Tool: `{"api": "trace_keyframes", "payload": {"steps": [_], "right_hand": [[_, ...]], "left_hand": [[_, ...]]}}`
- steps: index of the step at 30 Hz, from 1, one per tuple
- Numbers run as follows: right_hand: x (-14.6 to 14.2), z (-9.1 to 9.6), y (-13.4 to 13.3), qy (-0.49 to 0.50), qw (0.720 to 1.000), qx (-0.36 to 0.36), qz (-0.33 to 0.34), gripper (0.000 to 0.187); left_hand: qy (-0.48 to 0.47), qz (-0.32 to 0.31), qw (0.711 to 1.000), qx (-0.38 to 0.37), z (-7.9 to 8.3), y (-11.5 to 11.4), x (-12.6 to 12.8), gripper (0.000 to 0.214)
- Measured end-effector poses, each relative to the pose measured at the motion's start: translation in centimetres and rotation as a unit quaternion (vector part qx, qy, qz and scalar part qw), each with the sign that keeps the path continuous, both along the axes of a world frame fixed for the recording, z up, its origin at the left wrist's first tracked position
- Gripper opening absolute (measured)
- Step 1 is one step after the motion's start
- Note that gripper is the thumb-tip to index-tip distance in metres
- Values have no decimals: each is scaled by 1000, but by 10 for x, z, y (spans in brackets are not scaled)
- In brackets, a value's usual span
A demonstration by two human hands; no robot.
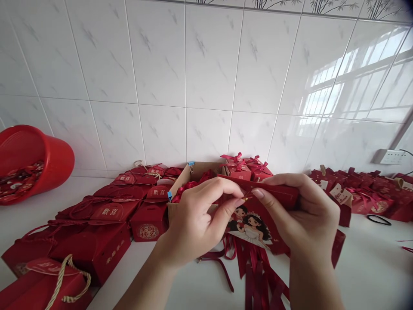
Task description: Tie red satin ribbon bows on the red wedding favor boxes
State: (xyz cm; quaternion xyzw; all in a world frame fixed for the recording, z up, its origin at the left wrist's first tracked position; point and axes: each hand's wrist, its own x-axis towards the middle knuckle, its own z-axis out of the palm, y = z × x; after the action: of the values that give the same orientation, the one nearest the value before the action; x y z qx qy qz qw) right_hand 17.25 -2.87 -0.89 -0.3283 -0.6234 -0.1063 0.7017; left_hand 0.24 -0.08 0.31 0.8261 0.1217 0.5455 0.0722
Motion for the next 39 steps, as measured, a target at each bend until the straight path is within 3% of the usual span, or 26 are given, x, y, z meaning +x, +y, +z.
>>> {"api": "trace_keyframes", "payload": {"steps": [5,24,34,39], "right_hand": [[-2,0,1,3,1000,2,2,16],[-9,-1,2,6,1000,0,13,19],[-6,0,1,10,999,-41,28,17],[-4,1,0,1,997,-58,41,16]], "left_hand": [[-28,28,999,-18,-1,-3,1,11],[-29,-32,999,2,-1,1,4,16],[14,-54,998,0,1,2,-3,18],[22,-59,997,-36,3,1,-6,17]]}}
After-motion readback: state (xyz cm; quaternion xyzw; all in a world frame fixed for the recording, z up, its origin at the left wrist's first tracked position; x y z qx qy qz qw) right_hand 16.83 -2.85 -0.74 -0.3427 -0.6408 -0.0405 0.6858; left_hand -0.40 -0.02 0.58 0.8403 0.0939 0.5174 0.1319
